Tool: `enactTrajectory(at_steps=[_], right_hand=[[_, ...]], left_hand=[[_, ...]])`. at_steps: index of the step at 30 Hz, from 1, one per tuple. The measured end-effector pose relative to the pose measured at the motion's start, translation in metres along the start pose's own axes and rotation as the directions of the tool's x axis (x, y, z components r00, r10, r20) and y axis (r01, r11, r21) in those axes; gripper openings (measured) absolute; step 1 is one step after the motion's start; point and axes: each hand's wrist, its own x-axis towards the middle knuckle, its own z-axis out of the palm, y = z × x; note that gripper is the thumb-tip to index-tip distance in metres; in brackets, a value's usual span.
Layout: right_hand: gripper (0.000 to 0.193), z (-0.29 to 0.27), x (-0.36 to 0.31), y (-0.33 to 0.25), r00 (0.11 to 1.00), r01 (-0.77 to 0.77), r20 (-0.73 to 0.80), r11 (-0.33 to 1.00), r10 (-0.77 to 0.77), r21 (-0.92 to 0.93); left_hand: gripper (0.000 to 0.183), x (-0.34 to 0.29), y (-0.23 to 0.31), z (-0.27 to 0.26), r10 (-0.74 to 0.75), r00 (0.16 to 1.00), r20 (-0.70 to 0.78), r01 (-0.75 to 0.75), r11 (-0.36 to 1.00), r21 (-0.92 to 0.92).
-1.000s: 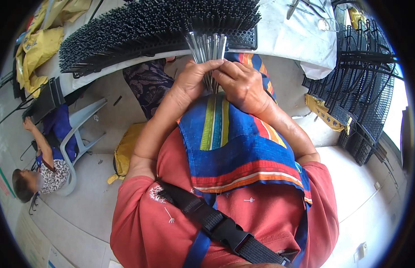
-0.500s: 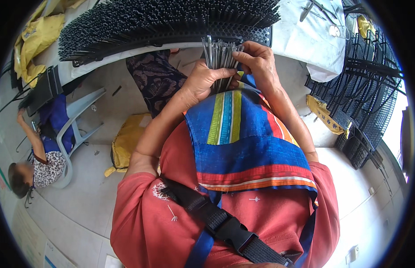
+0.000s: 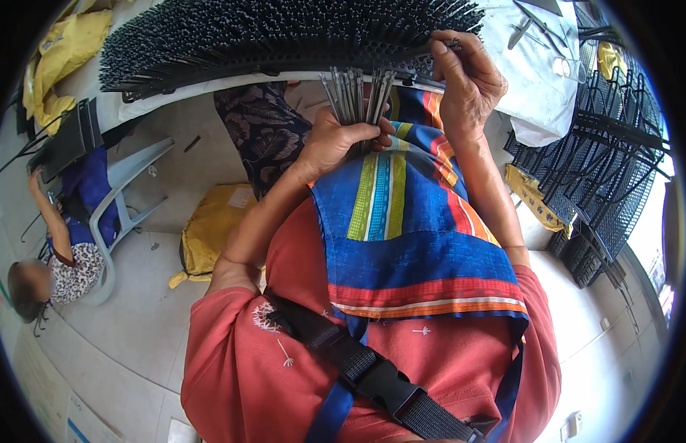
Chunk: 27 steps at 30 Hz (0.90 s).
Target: Manually inserting bundles of metal bristles into an industrial brush base at a workstation.
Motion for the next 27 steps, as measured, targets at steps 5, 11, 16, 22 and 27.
enactTrajectory(at_steps=[5,11,16,22,27], right_hand=[[0.012,0.014,0.004,0.013,0.999,0.05,-0.018,0.999,-0.051,-0.02],[0.014,0.011,0.004,0.015,0.994,0.111,0.0,0.991,-0.111,0.068],[0.016,0.007,0.006,0.019,0.994,0.102,0.035,0.994,-0.103,0.029],[0.017,0.011,0.004,0.016,0.993,0.101,0.057,0.994,-0.099,-0.039],[0.014,0.013,0.004,0.018,0.994,0.11,0.02,0.993,-0.109,-0.051]], left_hand=[[0.027,0.017,-0.006,-0.015,-0.133,0.988,-0.077,0.116,0.973,-0.199],[0.025,0.015,-0.005,-0.01,-0.141,0.986,-0.094,0.122,0.975,-0.188],[0.028,0.012,-0.006,-0.01,-0.157,0.983,-0.1,0.143,0.981,-0.134],[0.026,0.015,-0.004,-0.01,-0.077,0.994,-0.083,0.064,0.987,-0.149],[0.02,0.015,-0.005,-0.01,-0.119,0.989,-0.085,0.108,0.986,-0.126]])
